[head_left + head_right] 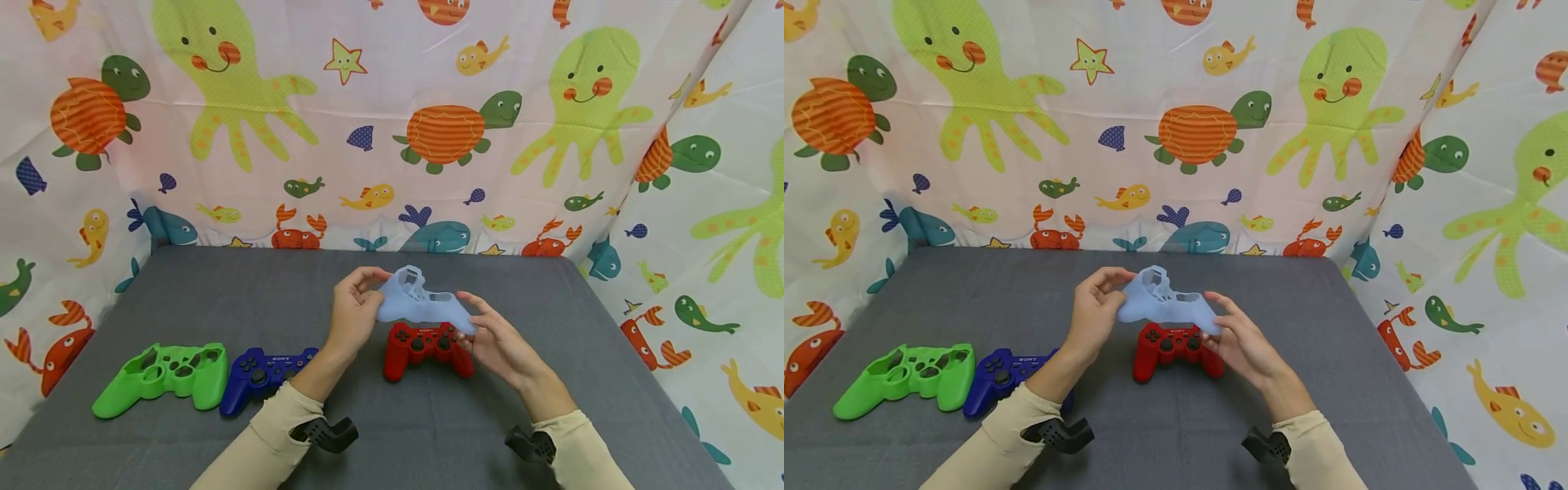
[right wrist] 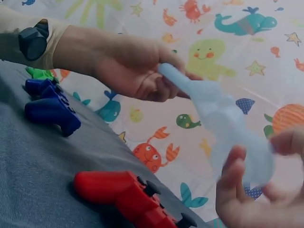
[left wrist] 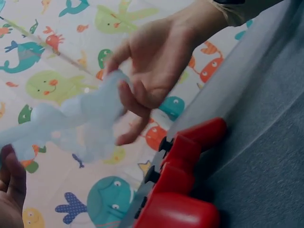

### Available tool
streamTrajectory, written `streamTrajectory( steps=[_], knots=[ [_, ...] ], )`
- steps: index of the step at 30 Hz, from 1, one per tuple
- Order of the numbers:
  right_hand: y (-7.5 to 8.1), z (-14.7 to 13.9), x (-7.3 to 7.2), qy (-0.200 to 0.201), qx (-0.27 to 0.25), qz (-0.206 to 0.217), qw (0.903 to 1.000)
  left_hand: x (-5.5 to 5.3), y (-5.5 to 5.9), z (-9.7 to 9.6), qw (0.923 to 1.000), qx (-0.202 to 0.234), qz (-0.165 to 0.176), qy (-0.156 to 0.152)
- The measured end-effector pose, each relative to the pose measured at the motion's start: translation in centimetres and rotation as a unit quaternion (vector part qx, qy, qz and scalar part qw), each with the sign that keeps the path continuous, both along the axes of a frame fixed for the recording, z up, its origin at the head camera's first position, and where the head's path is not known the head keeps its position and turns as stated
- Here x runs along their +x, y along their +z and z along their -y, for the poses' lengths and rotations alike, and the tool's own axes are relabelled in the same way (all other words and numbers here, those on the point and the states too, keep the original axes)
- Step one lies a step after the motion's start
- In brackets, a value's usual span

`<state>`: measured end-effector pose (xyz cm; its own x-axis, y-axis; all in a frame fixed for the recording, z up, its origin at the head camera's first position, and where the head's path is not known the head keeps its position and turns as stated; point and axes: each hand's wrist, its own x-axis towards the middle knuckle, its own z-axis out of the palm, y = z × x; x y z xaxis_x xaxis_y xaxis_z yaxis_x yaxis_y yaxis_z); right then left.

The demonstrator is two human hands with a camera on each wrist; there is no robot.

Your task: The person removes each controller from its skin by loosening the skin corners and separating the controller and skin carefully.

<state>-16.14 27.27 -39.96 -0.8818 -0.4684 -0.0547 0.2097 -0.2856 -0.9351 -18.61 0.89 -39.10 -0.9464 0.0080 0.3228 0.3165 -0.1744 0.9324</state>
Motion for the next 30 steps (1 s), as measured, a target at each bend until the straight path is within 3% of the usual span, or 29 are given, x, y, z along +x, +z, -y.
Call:
streamTrajectory(
  steps=[3,5,9,14,17,25,30],
  knots=[
    [-0.3,0.1,-0.1,-0.047,0.02,0.009,0.9987,0.0,0.2,0.1,0.9995,-0.012,-0.013,-0.027],
    [-0.4,0.1,-0.2,-0.077,0.037,-0.011,0.9963,0.0,0.2,0.2,0.9977,-0.03,-0.008,-0.06],
    [-0.2,-0.4,-0.1,-0.104,0.079,-0.097,0.9866,-0.2,0.0,0.5,0.9873,-0.056,0.026,-0.146],
    [0.3,-1.0,0.0,-0.091,0.127,-0.227,0.9614,-0.5,-0.3,1.2,0.9646,-0.071,0.08,-0.241],
    [0.7,-1.4,0.1,-0.078,0.143,-0.264,0.9506,-0.5,-0.3,1.3,0.9586,-0.084,0.095,-0.255],
    [1.3,-1.9,0.2,-0.079,0.22,-0.258,0.9375,-0.4,0.0,1.3,0.9639,-0.11,0.068,-0.233],
    [1.3,-2.5,0.0,-0.046,0.243,-0.275,0.9292,-0.6,-0.1,1.3,0.9679,-0.122,0.055,-0.213]
  ],
)
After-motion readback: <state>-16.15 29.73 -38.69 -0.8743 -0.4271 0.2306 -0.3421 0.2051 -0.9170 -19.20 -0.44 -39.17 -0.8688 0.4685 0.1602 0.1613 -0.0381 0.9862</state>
